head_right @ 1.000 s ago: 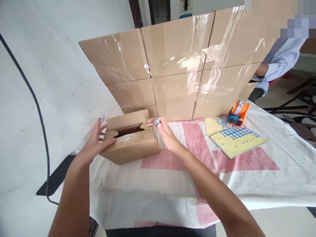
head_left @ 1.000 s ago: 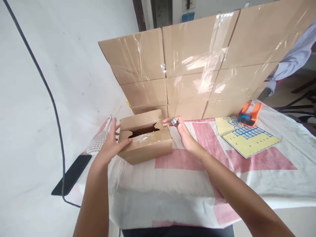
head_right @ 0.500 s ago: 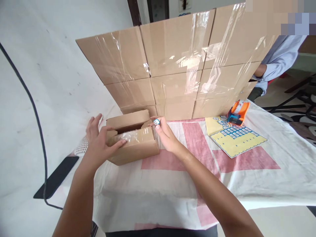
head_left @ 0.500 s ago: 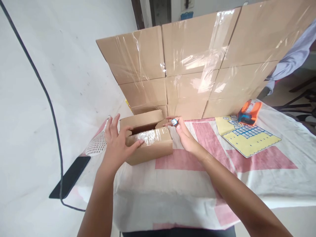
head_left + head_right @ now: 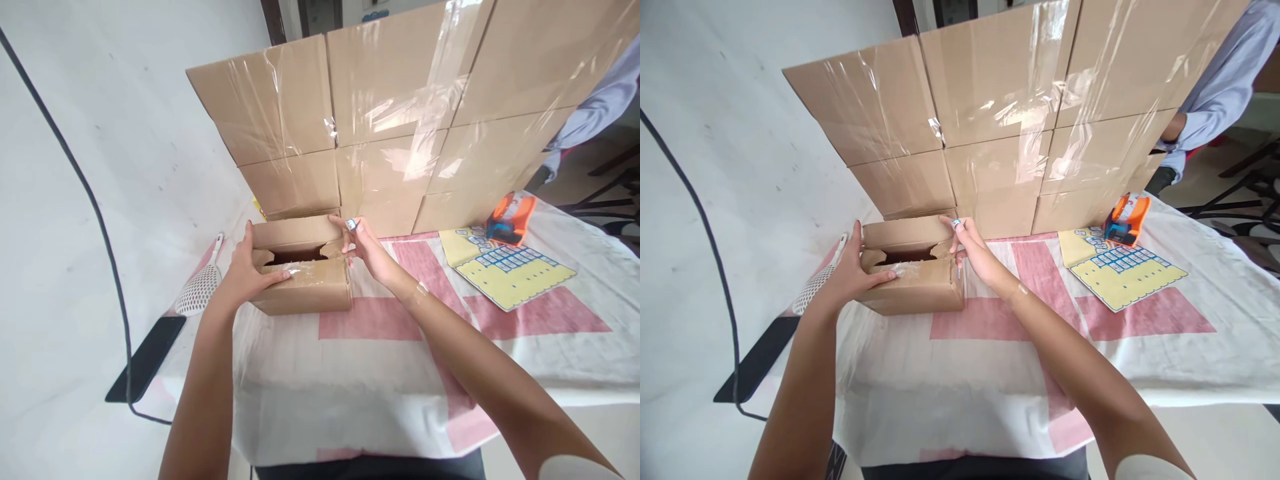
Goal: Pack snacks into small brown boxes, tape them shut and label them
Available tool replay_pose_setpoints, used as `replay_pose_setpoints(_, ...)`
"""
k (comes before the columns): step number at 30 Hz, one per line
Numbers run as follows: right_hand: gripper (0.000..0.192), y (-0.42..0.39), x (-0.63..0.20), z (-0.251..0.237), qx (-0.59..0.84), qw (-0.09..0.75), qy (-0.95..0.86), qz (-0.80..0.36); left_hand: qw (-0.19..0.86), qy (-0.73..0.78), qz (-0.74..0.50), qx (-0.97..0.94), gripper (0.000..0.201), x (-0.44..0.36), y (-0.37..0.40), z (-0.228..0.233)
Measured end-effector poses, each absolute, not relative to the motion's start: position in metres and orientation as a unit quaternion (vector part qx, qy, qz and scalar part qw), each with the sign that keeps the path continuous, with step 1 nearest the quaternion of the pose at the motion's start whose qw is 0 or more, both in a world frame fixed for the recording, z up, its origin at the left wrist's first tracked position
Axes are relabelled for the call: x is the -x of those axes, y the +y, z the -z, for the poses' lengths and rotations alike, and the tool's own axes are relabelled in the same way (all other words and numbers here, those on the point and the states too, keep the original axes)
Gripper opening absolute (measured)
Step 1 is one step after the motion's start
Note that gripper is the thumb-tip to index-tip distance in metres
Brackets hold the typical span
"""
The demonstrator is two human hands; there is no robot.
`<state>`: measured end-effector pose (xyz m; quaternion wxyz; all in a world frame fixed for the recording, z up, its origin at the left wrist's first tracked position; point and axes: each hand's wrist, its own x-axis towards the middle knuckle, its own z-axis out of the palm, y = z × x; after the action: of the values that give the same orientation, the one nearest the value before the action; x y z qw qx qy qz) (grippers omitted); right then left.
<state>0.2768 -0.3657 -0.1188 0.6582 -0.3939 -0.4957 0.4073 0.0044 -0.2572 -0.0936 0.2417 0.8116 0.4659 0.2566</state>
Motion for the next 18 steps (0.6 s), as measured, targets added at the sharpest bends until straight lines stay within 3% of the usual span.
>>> replay_pose_setpoints(3,0.042,-0.366,-0.271,0.115,0.403,0.672,-0.489,-0.383,0.216,0.424,-0.344,-0.81,0.137,-0.002,-0.258,0.097)
replay_pose_setpoints(4,0.04,-0.367,-0.269,0.115,0.402,0.675,-0.489,-0.379,0.198,0.41,-0.357,-0.816,0.121,-0.002,-0.261,0.097)
replay_pose_setpoints(7,0.035,-0.37,-0.267,0.117,0.397,0.667,-0.511,-0.37,0.124,0.398,-0.303,-0.857,0.046,-0.005,-0.277,0.094)
replay_pose_setpoints(8,0.035,-0.372,-0.268,0.118,0.401,0.673,-0.517,-0.345,0.098,0.4,-0.273,-0.869,0.034,-0.007,-0.283,0.092)
replay_pose_setpoints(12,0.033,-0.386,-0.283,0.134,0.463,0.712,-0.495,-0.184,0.031,0.412,-0.23,-0.881,0.034,-0.018,-0.303,0.087)
replay_pose_setpoints(18,0.041,-0.401,-0.289,0.181,0.497,0.596,-0.522,-0.353,0.027,0.429,-0.228,-0.874,0.042,-0.017,-0.301,0.099)
